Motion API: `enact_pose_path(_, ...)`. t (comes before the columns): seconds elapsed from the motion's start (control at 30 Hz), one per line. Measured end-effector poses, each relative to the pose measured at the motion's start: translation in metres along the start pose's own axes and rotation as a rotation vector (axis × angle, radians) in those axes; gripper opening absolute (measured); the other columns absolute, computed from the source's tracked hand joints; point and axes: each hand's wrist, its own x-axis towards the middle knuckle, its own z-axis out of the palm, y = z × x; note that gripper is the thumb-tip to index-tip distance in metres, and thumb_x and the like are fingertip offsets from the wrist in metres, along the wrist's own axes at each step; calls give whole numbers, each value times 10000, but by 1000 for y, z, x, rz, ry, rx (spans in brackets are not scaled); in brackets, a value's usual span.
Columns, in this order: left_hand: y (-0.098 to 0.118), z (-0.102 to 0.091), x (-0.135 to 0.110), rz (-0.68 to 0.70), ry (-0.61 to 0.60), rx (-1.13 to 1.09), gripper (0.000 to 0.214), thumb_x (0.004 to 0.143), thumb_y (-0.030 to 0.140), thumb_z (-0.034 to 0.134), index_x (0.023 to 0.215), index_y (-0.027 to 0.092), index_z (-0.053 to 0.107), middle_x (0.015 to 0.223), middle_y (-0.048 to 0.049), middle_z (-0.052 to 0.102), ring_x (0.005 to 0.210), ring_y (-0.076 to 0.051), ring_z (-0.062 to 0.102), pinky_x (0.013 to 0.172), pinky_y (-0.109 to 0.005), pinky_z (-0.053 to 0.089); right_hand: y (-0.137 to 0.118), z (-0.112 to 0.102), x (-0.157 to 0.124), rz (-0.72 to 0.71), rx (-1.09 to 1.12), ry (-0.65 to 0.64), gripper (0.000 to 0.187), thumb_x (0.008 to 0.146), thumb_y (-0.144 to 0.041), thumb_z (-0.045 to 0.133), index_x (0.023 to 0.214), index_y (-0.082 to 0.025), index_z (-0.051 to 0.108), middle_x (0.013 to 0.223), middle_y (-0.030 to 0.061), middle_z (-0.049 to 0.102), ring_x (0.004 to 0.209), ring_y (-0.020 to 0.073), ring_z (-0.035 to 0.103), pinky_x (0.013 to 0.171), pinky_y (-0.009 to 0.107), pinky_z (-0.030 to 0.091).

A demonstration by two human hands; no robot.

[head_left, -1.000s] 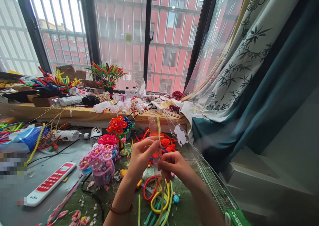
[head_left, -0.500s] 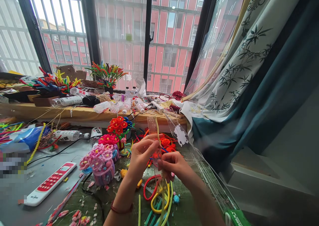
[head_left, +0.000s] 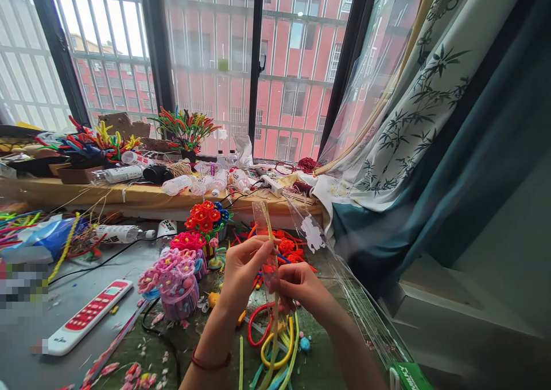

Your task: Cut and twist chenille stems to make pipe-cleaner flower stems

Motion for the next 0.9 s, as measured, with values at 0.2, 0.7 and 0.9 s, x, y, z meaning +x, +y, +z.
enact_pose_path(0.2,-2,0,1,-10,1,-16,239,788,306,688,596,164,678,736,-28,662,789,-162,592,701,-216,449,1,1,2,-24,5,10,419,739,-530,717,692,-121,642,459,-28,544,396,78,482,391,185,306)
enact_pose_path(0.7,-4,8,1,-48,91,-31,332,780,355,697,569,144,554,700,16,583,610,-76,484,561,-166,382,4,9,8,-18,-19,164,480,623,-582,767,586,-150,560,412,-35,537,339,90,487,337,183,299)
enact_pose_path(0.9,-10,10,1,-38,162,15,263,794,384,678,677,158,615,578,47,538,533,-78,454,522,-180,369,4,19,6,-37,-67,209,461,681,-560,738,583,-161,529,422,-28,556,332,88,484,343,187,330)
